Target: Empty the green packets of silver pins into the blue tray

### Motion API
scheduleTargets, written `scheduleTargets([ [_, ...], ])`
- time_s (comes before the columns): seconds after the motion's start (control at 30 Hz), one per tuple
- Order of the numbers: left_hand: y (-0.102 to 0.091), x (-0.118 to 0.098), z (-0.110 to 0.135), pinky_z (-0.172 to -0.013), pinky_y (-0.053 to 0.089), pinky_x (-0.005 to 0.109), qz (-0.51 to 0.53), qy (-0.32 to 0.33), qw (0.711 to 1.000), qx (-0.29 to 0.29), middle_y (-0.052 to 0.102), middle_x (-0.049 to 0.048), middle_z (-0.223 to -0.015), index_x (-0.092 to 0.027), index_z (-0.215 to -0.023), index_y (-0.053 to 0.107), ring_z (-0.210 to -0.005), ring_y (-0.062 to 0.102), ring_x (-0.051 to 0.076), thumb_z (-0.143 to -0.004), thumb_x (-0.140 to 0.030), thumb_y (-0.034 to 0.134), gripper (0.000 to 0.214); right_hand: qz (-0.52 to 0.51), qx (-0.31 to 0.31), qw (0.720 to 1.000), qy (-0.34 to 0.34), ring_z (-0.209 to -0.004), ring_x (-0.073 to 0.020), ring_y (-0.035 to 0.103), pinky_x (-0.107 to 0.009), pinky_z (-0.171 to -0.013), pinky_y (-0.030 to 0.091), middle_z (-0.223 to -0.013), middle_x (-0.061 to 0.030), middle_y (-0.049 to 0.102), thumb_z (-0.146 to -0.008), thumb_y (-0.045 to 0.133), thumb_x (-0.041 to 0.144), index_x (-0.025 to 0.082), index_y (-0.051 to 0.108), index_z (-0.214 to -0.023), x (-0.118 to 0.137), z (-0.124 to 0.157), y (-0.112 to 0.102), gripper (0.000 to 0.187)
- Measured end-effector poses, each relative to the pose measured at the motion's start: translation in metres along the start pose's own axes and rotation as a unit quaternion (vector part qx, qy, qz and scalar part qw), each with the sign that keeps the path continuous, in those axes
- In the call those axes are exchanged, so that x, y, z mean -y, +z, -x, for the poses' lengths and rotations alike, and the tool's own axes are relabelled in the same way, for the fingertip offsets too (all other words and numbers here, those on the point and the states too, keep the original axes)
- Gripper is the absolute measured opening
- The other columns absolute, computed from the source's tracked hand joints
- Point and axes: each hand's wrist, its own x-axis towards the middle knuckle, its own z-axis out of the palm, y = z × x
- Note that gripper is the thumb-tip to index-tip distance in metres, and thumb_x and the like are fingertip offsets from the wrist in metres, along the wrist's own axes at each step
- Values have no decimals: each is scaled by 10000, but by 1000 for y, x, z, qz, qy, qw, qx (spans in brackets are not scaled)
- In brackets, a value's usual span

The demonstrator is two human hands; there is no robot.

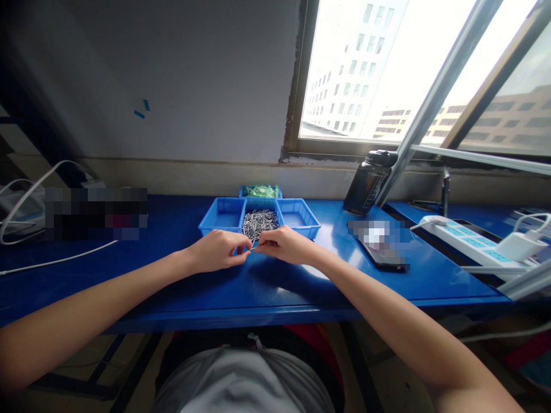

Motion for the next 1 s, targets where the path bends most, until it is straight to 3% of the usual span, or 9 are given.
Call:
scheduleTargets([
  [0.17, -5, 0, 0, -583, 373, 205, -52, 19, 997, -51, 642, -23, -717, -184, -815, 607, -621, 575, 105, -824, -252, 470, 153, 17, -24, 999, 13, -468, -65, 421, -173, -473, 328, -536, 18, 538, -867, 486, 381, 140, 625, -779, 2, 0, -4, 291],
  [0.27, -15, 4, -1, -563, 368, 213, -116, -26, 988, -102, 638, -8, -697, -181, -817, 610, -643, 597, 125, -829, -268, 452, 181, 36, -26, 999, 22, -473, -67, 422, -178, -485, 330, -542, 17, 542, -875, 473, 372, 146, 627, -787, 1, -1, -4, 288],
  [0.37, -25, 10, -1, -537, 366, 224, -189, -118, 966, -129, 651, 26, -740, -171, -831, 600, -679, 615, 161, -852, -301, 407, 234, 78, -17, 997, 16, -480, -72, 435, -187, -507, 330, -552, 13, 558, -873, 484, 327, 154, 641, -822, -3, 0, -2, 239],
  [0.5, -31, 19, -2, -566, 407, 247, -220, -227, 943, -106, 665, 45, -766, -182, -873, 593, -716, 638, 208, -853, -327, 387, 252, 138, 5, 990, 11, -498, -88, 476, -201, -517, 316, -585, -5, 597, -870, 486, 291, 168, 651, -870, -7, 0, 1, 205],
  [0.6, -30, 24, -1, -599, 432, 274, -214, -270, 937, -60, 675, 60, -766, -188, -878, 598, -716, 647, 233, -847, -348, 384, 269, 163, 17, 986, 18, -507, -99, 497, -208, -516, 308, -600, -13, 611, -874, 476, 297, 178, 650, -889, -8, 0, 1, 211],
  [0.7, -28, 27, -1, -618, 443, 296, -199, -278, 939, -40, 681, 85, -771, -184, -894, 607, -720, 652, 250, -853, -368, 370, 303, 170, 31, 985, 27, -521, -108, 518, -212, -521, 309, -622, -18, 626, -878, 464, 307, 188, 646, -918, -8, 0, 1, 222],
  [0.87, -28, 25, 0, -588, 440, 287, -221, -266, 937, -53, 681, 97, -774, -164, -873, 614, -707, 651, 250, -867, -390, 358, 342, 173, 45, 983, 46, -538, -120, 536, -216, -529, 316, -623, -20, 627, -874, 464, 318, 187, 637, -977, -8, 0, 1, 240],
  [1.0, -30, 16, 0, -563, 418, 247, -239, -170, 953, -78, 674, 75, -817, -159, -853, 600, -736, 642, 212, -902, -345, 325, 335, 174, 47, 983, 46, -539, -120, 537, -214, -528, 310, -617, -14, 623, -873, 465, 324, 193, 623, -1007, -9, 0, 2, 245],
])
